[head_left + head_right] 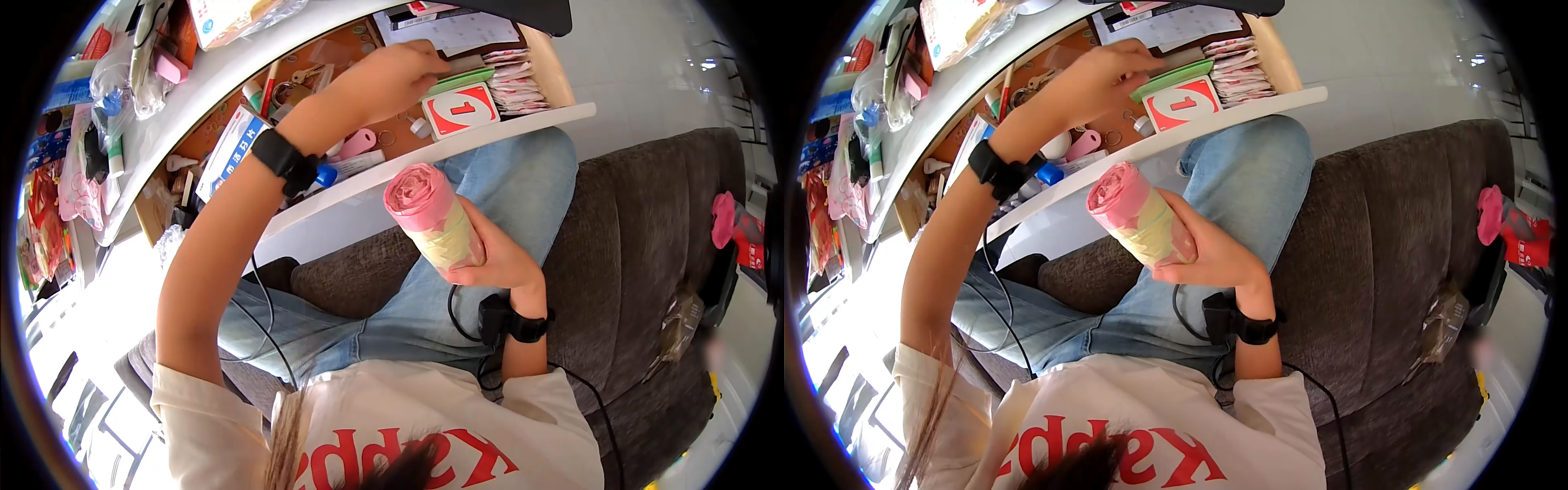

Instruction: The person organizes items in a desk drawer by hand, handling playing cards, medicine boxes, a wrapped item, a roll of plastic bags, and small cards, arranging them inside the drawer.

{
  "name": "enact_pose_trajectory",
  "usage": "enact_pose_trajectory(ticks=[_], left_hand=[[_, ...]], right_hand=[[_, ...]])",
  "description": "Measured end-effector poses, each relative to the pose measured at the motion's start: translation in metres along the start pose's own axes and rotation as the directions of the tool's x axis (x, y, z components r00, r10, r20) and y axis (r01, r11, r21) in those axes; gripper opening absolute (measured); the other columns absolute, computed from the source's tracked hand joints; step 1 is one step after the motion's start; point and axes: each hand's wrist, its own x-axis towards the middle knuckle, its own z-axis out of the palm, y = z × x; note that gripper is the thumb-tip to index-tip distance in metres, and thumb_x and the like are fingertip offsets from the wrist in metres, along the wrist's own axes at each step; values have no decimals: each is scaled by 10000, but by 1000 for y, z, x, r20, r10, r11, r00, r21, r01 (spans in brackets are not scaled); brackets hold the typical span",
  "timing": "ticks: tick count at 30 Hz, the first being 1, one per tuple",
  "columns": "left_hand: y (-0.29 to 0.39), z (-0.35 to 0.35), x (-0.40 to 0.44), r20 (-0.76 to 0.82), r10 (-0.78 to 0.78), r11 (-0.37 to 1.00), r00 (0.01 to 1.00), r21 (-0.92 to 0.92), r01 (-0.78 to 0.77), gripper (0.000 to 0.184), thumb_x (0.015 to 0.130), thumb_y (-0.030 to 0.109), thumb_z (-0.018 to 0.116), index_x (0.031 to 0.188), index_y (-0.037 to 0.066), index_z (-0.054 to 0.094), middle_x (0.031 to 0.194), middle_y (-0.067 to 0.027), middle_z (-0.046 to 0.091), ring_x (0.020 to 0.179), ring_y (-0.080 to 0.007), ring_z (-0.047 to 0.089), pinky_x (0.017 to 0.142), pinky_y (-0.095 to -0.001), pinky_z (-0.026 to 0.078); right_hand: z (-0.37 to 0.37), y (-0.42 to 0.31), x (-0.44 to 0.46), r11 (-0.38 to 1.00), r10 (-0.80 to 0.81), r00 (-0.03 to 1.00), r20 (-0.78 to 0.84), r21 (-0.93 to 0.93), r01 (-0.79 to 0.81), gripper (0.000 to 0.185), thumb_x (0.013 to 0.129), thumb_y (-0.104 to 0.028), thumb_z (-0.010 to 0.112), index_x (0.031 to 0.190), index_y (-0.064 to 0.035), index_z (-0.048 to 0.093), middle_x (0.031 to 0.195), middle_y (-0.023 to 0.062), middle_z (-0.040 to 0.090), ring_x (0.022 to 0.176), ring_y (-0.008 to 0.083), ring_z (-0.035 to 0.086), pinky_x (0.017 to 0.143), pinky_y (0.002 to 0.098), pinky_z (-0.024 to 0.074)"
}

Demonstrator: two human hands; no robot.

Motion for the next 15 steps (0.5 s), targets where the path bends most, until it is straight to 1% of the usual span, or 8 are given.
enact_pose_trajectory(ticks=[2, 5, 8, 9, 10, 12, 13, 15], left_hand=[[1, -11, -7, -83, -53, 998, 995, -49, 49, 214, 824, 41, 515, 1017, 2, 600, 893, -140, 556, 755, -284, 571, 673, -335, 463], [3, -17, -22, -32, -114, 993, 993, 19, 115, 202, 828, 37, 512, 1005, 4, 604, 846, -150, 583, 728, -306, 587, 661, -332, 474], [17, -9, -33, -37, -283, 956, 958, 63, 285, 185, 814, 31, 523, 978, 4, 606, 765, -159, 602, 696, -331, 598, 628, -345, 476], [14, -3, -33, -98, -253, 967, 963, 1, 254, 168, 805, 43, 535, 966, 1, 559, 700, -173, 603, 678, -345, 600, 605, -369, 467], [12, 2, -34, -91, -308, 951, 947, -39, 305, 160, 807, 50, 532, 959, 2, 535, 694, -178, 599, 672, -345, 598, 599, -375, 463], [13, 10, -30, -71, -396, 914, 915, -124, 386, 154, 810, 63, 528, 946, 3, 488, 684, -187, 591, 661, -345, 594, 586, -388, 456], [13, 10, -27, -41, -386, 920, 921, -86, 382, 164, 806, 64, 522, 947, 28, 446, 676, -184, 587, 634, -353, 587, 566, -404, 448], [13, 6, -24, 2, -331, 943, 944, -23, 331, 171, 802, 55, 513, 959, 39, 448, 674, -174, 587, 619, -358, 582, 555, -410, 443]], right_hand=[[0, 1, 0, 1000, 5, 1000, -4, -5, -5, 895, 649, -128, 716, 1383, -6, 218, 1271, 64, 417, 1150, 133, 409, 972, 289, 320], [-1, 4, 0, 1000, 5, 1000, -10, 1, -5, 899, 649, -138, 723, 1382, -7, 219, 1275, 63, 415, 1157, 136, 406, 977, 288, 315], [-1, 3, 3, 1000, 5, 1000, -6, 27, -5, 912, 644, -135, 734, 1383, -7, 217, 1278, 64, 413, 1163, 139, 403, 981, 290, 312], [-1, 3, 2, 999, 14, 1000, -6, 31, -14, 918, 642, -133, 738, 1385, -7, 214, 1280, 65, 411, 1167, 141, 401, 983, 291, 311], [-2, 2, 1, 999, 22, 1000, -10, 32, -21, 924, 640, -131, 741, 1386, -7, 211, 1283, 66, 410, 1171, 143, 399, 984, 292, 310], [-4, 5, 0, 1000, -22, 999, 27, -13, 23, 872, 674, -91, 705, 1385, -8, 208, 1294, 70, 394, 1182, 134, 375, 989, 290, 308], [-6, 6, -1, 998, -43, 998, 40, -38, 45, 847, 691, -70, 687, 1385, -8, 207, 1299, 71, 386, 1188, 130, 364, 992, 289, 306], [-6, 4, -2, 999, -27, 999, 35, -36, 28, 846, 693, -71, 686, 1386, -10, 204, 1302, 67, 385, 1192, 127, 360, 995, 288, 302]])
